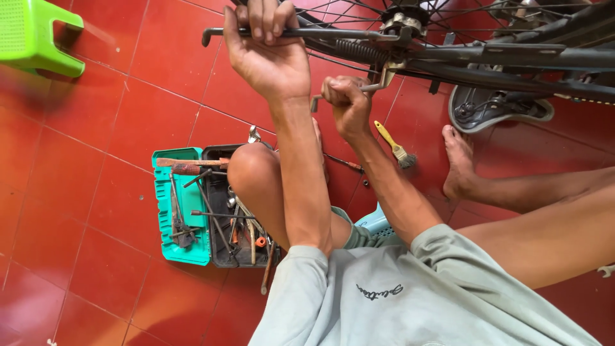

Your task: Adjusting and tightening the rear axle nut of a motorcycle using a wrench.

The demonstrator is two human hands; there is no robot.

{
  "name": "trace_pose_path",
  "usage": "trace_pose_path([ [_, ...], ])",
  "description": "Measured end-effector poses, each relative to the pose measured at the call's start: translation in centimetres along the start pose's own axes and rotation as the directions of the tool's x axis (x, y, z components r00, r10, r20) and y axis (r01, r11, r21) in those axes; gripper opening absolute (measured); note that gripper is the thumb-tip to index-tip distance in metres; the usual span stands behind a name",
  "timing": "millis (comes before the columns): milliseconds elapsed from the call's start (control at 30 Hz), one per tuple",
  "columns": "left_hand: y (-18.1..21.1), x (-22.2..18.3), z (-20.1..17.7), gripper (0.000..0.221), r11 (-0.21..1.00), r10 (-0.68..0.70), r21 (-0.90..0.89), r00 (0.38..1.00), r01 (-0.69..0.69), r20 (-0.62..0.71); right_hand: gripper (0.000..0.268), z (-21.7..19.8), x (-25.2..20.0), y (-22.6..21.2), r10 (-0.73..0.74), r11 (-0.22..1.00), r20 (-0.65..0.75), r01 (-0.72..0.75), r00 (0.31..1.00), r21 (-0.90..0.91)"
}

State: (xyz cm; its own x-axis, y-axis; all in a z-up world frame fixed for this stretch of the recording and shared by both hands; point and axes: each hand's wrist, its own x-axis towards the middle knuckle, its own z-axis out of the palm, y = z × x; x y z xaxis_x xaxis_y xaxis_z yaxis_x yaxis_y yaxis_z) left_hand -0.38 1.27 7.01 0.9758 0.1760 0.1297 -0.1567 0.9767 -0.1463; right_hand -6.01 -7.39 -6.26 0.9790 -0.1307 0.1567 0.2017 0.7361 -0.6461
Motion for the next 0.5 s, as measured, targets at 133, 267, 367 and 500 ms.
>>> trace_pose_path([
  [133,0.0,0.7,-0.8,0.024,0.996,0.046,0.074,0.997,-0.041,-0.062,0.048,1.0,0.5,-0.4,0.03,0.999,0.032,-0.031,0.999,0.029],
  [267,-0.6,0.6,-2.8,0.023,0.894,0.205,0.43,0.968,-0.124,-0.146,0.049,0.0,1.0,1.1,0.083,0.987,0.063,-0.091,0.995,0.134],
  [367,-1.8,-0.9,-4.3,0.013,0.714,0.257,0.683,0.965,-0.154,-0.051,0.048,-1.6,1.2,2.9,0.152,0.963,-0.09,-0.127,0.984,0.239],
  [500,-3.8,-5.3,-0.5,0.024,0.479,0.043,0.874,0.997,-0.079,0.066,0.041,-3.7,1.1,3.7,0.054,0.999,-0.071,-0.054,0.996,0.004],
])
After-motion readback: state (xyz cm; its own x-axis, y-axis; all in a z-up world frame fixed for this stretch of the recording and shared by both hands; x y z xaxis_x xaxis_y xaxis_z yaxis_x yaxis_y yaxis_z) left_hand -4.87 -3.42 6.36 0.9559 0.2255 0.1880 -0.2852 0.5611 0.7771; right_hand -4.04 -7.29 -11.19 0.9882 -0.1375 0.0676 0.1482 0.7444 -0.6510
